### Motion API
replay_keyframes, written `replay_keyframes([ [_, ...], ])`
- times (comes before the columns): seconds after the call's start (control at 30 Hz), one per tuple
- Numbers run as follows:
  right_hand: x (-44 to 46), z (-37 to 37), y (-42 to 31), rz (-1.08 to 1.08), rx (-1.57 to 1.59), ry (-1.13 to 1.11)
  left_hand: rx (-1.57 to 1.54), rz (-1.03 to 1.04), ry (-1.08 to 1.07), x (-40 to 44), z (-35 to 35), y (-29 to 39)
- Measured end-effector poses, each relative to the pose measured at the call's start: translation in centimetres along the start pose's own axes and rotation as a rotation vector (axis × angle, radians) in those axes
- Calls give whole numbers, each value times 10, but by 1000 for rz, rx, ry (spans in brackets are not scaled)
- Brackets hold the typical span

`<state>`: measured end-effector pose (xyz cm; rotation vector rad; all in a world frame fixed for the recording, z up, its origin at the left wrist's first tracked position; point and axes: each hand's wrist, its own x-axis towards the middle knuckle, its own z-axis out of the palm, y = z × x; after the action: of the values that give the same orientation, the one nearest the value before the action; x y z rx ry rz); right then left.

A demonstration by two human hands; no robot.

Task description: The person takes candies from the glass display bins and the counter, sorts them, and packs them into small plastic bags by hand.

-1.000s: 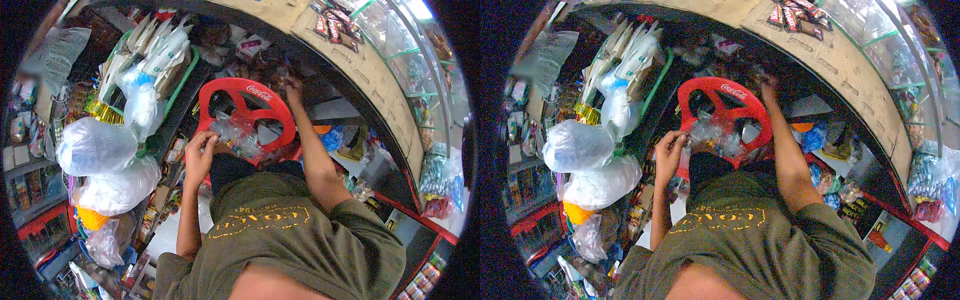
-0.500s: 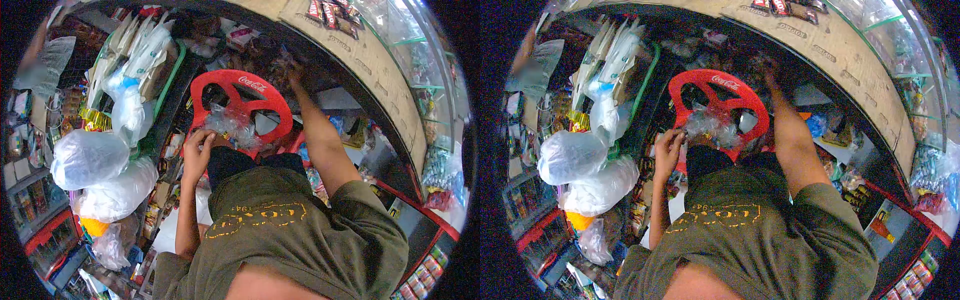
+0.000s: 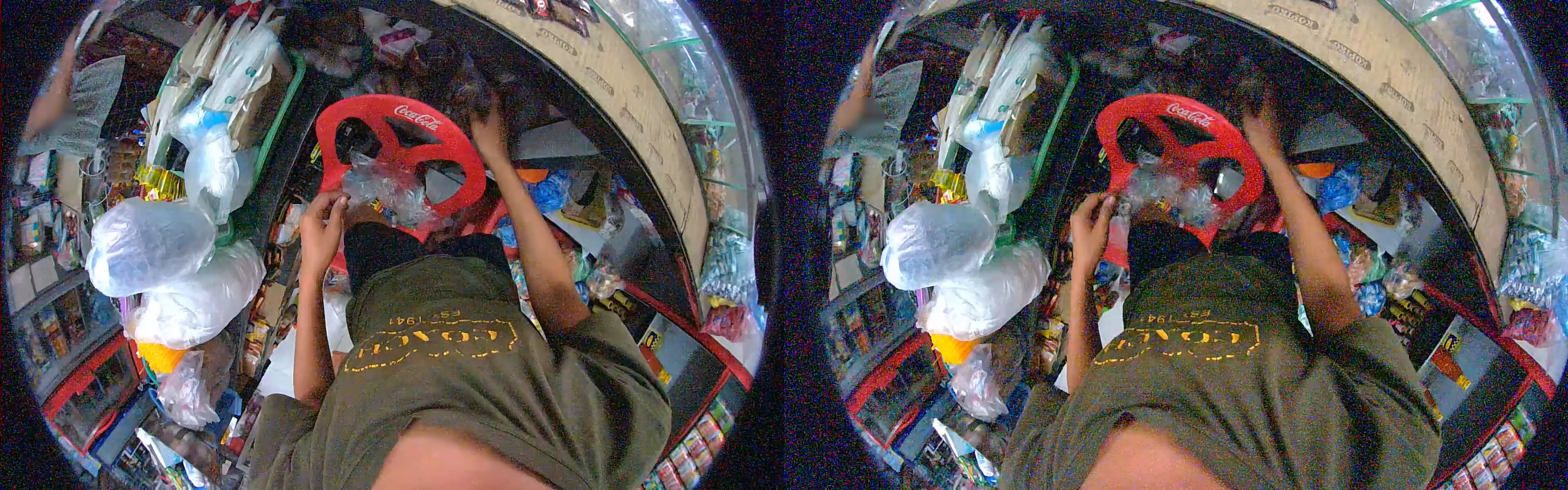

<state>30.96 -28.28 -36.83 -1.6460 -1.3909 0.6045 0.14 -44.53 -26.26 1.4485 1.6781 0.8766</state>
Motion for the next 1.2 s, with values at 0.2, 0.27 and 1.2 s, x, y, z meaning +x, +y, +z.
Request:
replay_keyframes([
  [0.2, -92, -42, -28, -17, -168, -135, 187, -103, -2, 13, 22, -88],
  [0.27, -114, -51, -29, -32, -70, -270, 211, -139, -133, 22, 49, -125],
  [1.2, -74, -122, -188, -230, -224, -392, -384, 435, -347, 9, 29, 167],
])
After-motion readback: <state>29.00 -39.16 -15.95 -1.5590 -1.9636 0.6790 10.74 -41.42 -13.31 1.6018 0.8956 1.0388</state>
